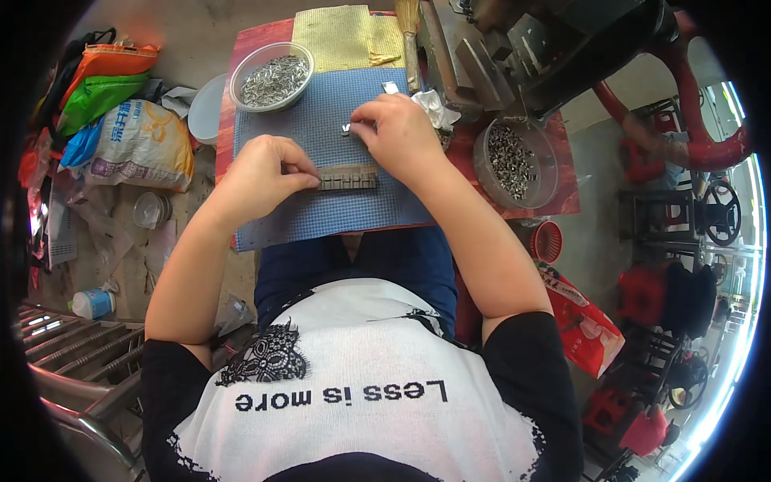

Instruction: Assembling small metal components onto a strip and using a manual press machine.

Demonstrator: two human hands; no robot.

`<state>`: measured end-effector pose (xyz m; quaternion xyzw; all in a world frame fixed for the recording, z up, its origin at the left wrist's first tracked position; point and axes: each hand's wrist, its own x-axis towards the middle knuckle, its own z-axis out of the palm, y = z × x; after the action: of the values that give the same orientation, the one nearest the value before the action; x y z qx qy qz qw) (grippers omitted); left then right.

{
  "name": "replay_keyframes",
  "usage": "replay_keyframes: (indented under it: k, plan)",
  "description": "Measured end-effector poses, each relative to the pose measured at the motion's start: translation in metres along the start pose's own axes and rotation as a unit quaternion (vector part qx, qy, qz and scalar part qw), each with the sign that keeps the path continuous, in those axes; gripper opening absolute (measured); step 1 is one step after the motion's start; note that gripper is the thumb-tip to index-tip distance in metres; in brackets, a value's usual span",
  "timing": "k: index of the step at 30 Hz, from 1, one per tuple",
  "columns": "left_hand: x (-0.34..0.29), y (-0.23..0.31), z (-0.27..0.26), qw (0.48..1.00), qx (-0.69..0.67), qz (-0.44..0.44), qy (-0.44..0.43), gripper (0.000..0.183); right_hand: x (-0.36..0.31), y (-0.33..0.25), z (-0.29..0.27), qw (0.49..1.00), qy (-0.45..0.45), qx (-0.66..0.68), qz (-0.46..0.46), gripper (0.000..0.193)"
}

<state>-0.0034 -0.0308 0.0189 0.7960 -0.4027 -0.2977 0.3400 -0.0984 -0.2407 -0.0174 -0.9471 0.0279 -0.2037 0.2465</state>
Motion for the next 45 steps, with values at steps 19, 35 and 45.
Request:
replay_keyframes:
  k: [19,35,45]
  plan:
    - [0.022,-0.008,0.017,0.984,0.038,0.115,0.131,0.012,-0.027,-0.024,-0.015,0.989,-0.078,0.117,-0.054,0.013]
    - [0.001,-0.005,0.013,0.990,0.073,0.122,0.023,0.016,-0.034,-0.038,-0.024,0.991,-0.074,0.107,-0.002,0.013]
    - [-0.030,-0.015,0.005,0.980,0.135,0.089,0.120,0.029,-0.046,-0.027,-0.022,0.988,-0.109,0.083,-0.070,0.030]
